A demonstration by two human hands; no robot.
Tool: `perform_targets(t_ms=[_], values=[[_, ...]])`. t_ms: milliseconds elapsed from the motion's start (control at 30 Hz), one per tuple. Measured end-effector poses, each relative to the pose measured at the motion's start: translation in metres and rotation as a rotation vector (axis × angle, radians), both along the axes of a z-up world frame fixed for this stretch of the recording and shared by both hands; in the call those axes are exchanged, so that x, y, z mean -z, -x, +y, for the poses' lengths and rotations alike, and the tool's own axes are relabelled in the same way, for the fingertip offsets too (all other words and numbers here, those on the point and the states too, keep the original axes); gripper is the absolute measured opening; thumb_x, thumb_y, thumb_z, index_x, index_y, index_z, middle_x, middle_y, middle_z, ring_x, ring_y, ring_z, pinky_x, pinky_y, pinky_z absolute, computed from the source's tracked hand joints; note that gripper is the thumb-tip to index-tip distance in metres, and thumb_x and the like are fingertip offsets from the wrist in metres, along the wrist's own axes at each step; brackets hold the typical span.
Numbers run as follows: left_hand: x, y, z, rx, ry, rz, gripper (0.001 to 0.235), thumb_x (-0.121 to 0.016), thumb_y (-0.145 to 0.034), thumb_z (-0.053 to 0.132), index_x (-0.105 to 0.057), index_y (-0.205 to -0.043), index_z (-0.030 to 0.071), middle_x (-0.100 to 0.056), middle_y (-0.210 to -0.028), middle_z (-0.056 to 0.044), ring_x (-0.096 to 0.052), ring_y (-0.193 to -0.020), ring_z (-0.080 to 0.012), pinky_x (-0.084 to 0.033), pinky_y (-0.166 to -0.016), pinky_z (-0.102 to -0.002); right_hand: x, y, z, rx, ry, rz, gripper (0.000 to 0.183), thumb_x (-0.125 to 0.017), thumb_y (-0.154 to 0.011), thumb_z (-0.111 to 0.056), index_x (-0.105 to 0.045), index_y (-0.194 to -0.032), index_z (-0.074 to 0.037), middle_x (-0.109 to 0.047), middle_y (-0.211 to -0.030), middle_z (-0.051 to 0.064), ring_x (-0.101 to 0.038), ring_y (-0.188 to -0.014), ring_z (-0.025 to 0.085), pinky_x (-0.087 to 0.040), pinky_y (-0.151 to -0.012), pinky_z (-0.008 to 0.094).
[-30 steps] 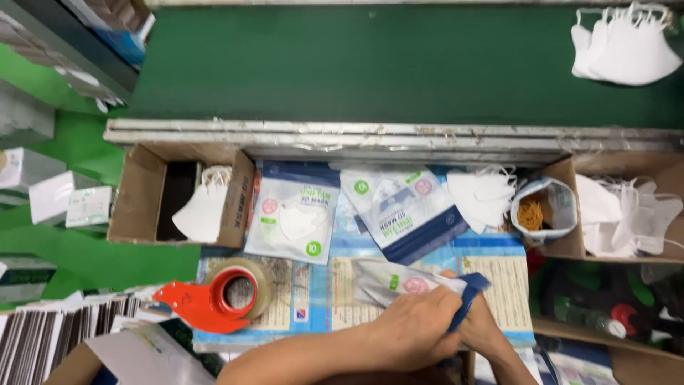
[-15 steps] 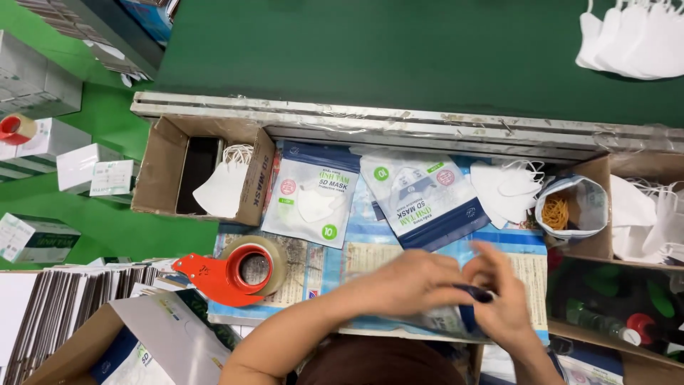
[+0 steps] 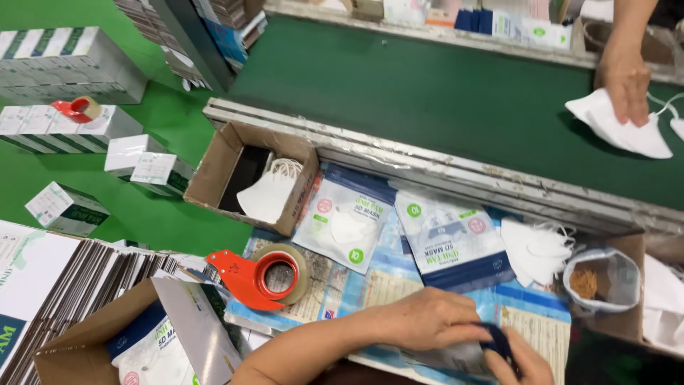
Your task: Placing face masks into plastic pouches and kemudian stacking the pouches into boxes.
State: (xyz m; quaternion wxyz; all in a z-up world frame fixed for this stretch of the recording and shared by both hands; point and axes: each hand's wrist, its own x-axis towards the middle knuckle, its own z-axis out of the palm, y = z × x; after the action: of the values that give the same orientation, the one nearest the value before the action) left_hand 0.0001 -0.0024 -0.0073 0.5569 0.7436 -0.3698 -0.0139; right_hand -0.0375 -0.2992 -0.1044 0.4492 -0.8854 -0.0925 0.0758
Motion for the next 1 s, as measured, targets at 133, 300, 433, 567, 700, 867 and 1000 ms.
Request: perform_targets(t_ms=[133,300,433,567,700,867,1000], values=[[-0.019,0.001,0.002,-0.002,0.004,-0.041,0.026,-0.067,-0.103,0.027,-0.069,-0.096,0.002,-0.065,-0.086,-0.009,-0.069,-0.082,-0.0290,-0.054,-0.071,-0.036,0.018,0.010,0.023,0.130,-0.026,-0.306,0.028,-0.066,-0.092,-0.017,-0.075,-0.114,-0.002,-0.078,-0.108,0.015,-0.073,-0.112,0.017,-0.051,-0.103,0.032],[-0.025,0.006,0.011,-0.181,0.092,-0.144,0.016,-0.070,-0.098,0.018,-0.069,-0.093,0.002,-0.063,-0.082,-0.008,-0.065,-0.066,-0.0237,-0.050,-0.057,-0.034,0.096,-0.007,-0.025,-0.057,0.033,-0.166,0.029,-0.073,-0.083,-0.022,-0.080,-0.105,-0.004,-0.077,-0.105,0.014,-0.075,-0.114,0.025,-0.049,-0.111,0.041],[-0.023,0.008,0.007,-0.284,0.114,-0.212,0.013,-0.071,-0.097,0.015,-0.068,-0.091,0.004,-0.062,-0.075,-0.007,-0.064,-0.067,-0.0229,-0.050,-0.058,-0.034,0.107,0.008,-0.021,-0.072,-0.038,-0.590,0.038,-0.064,-0.093,-0.026,-0.068,-0.119,0.001,-0.068,-0.123,0.022,-0.060,-0.133,0.031,-0.036,-0.125,0.045],[-0.026,-0.006,0.026,-0.413,0.179,-0.103,0.016,-0.072,-0.095,0.018,-0.070,-0.096,0.002,-0.066,-0.086,-0.011,-0.067,-0.072,-0.0239,-0.053,-0.064,-0.034,0.137,-0.006,-0.055,0.034,-0.118,-0.172,0.040,-0.071,-0.087,-0.021,-0.072,-0.113,0.010,-0.070,-0.113,0.029,-0.059,-0.123,0.037,-0.036,-0.112,0.046],[0.003,-0.026,0.042,-0.596,0.212,0.065,0.022,-0.073,-0.095,0.024,-0.070,-0.095,0.002,-0.069,-0.086,-0.011,-0.067,-0.073,-0.0192,-0.053,-0.066,-0.032,0.140,-0.039,-0.059,0.311,-0.334,0.358,0.034,-0.064,-0.104,-0.015,-0.069,-0.106,0.018,-0.068,-0.083,0.040,-0.063,-0.082,0.044,-0.049,-0.075,0.049],[0.024,-0.073,0.087,-0.893,0.283,0.180,0.030,-0.073,-0.091,0.029,-0.072,-0.102,0.002,-0.072,-0.086,-0.012,-0.070,-0.076,-0.0195,-0.055,-0.070,-0.036,-0.013,-0.080,0.137,0.079,-0.634,0.314,0.023,-0.063,-0.097,-0.009,-0.060,-0.115,0.005,-0.068,-0.094,0.010,-0.064,-0.072,0.016,-0.052,-0.060,0.031],[0.014,-0.092,0.131,-1.210,-0.076,-0.087,0.050,-0.076,-0.082,0.025,-0.060,-0.122,0.000,-0.063,-0.112,-0.019,-0.062,-0.106,-0.0364,-0.050,-0.089,-0.046,0.000,-0.125,0.208,0.026,-0.707,0.453,0.026,-0.066,-0.108,-0.016,-0.064,-0.128,0.001,-0.069,-0.103,0.012,-0.061,-0.069,0.020,-0.049,-0.054,0.031]])
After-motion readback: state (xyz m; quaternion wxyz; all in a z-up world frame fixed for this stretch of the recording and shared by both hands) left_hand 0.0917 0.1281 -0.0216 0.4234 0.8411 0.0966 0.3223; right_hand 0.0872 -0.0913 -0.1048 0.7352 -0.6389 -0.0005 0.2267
